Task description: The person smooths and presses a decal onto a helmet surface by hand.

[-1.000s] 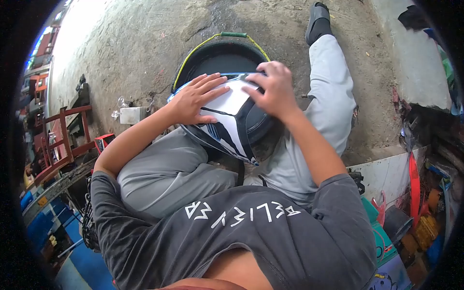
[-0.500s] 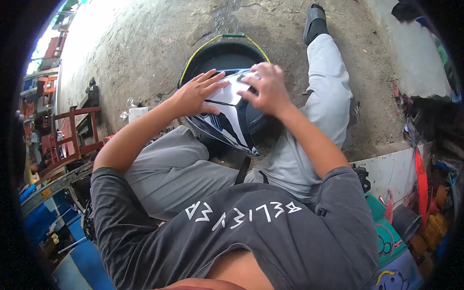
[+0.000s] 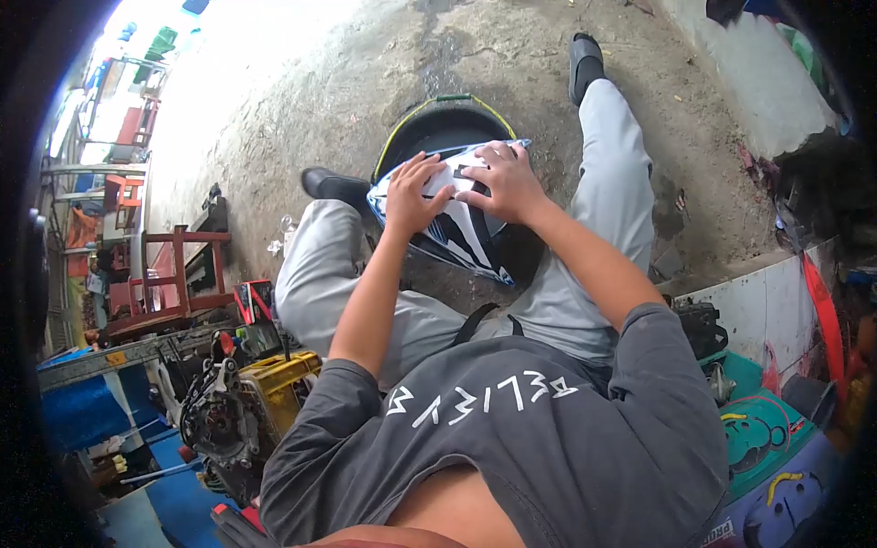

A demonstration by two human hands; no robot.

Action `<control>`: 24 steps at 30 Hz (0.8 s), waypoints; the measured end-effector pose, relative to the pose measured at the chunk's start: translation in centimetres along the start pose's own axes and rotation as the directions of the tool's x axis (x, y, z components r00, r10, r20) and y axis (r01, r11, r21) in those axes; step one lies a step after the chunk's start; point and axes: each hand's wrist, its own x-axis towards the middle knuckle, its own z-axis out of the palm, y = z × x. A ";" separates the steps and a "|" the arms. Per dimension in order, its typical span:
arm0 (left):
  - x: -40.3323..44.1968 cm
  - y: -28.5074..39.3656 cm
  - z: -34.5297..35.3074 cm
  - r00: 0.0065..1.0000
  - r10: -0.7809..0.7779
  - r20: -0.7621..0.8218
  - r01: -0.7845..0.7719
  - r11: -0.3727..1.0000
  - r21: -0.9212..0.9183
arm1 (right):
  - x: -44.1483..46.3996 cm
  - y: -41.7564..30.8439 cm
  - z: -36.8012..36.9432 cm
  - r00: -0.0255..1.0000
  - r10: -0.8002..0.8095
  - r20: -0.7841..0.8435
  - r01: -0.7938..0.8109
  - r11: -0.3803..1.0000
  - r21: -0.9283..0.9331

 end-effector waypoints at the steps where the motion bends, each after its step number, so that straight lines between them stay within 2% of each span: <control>1: -0.1 -0.1 0.1 1.000 -0.015 -0.016 0.015 1.000 -0.021 | 0.0 0.2 0.0 1.000 0.011 -0.021 -0.011 1.000 -0.019; 4: -0.3 -0.4 0.3 0.998 -0.029 -0.060 0.028 0.999 -0.024 | 0.8 2.9 0.7 0.961 0.257 -0.101 -0.266 0.960 -0.092; 7: -0.5 -0.8 0.3 0.995 -0.043 -0.092 0.038 0.998 -0.055 | 0.9 3.5 0.7 0.970 0.202 -0.137 -0.217 0.971 -0.099; 11: -0.5 -1.1 1.1 0.984 -0.057 -0.170 0.040 0.994 -0.104 | -0.1 -0.6 0.1 1.000 0.023 0.006 -0.023 0.998 0.052; 12: -0.6 -1.0 1.1 0.982 -0.070 -0.178 0.051 0.992 -0.112 | -0.2 -0.9 0.4 0.998 -0.055 -0.013 0.056 0.997 0.045; 15: -0.7 -0.9 0.7 0.982 -0.079 -0.170 0.064 0.994 -0.091 | 0.5 0.9 0.2 0.998 0.056 0.008 -0.056 0.998 -0.012; 16: -0.7 -1.0 0.8 0.982 -0.079 -0.170 0.065 0.994 -0.088 | 0.8 2.3 0.9 0.987 0.147 -0.072 -0.149 0.988 -0.034; 19: -0.8 -1.1 0.8 0.982 -0.081 -0.172 0.067 0.994 -0.084 | 0.7 3.7 1.6 0.936 0.310 -0.167 -0.321 0.946 -0.043; 20: -0.8 -1.1 0.8 0.981 -0.081 -0.174 0.067 0.994 -0.083 | 0.3 3.3 2.2 0.943 0.263 -0.204 -0.288 0.952 -0.104; 23: -0.6 -1.1 0.9 0.981 -0.086 -0.174 0.070 0.993 -0.099 | -0.2 -1.5 1.9 0.987 0.122 -0.106 -0.120 0.992 0.030; 24: -0.6 -1.1 0.9 0.981 -0.085 -0.175 0.068 0.993 -0.100 | -0.2 -3.0 1.6 0.992 0.059 -0.108 -0.058 0.998 0.009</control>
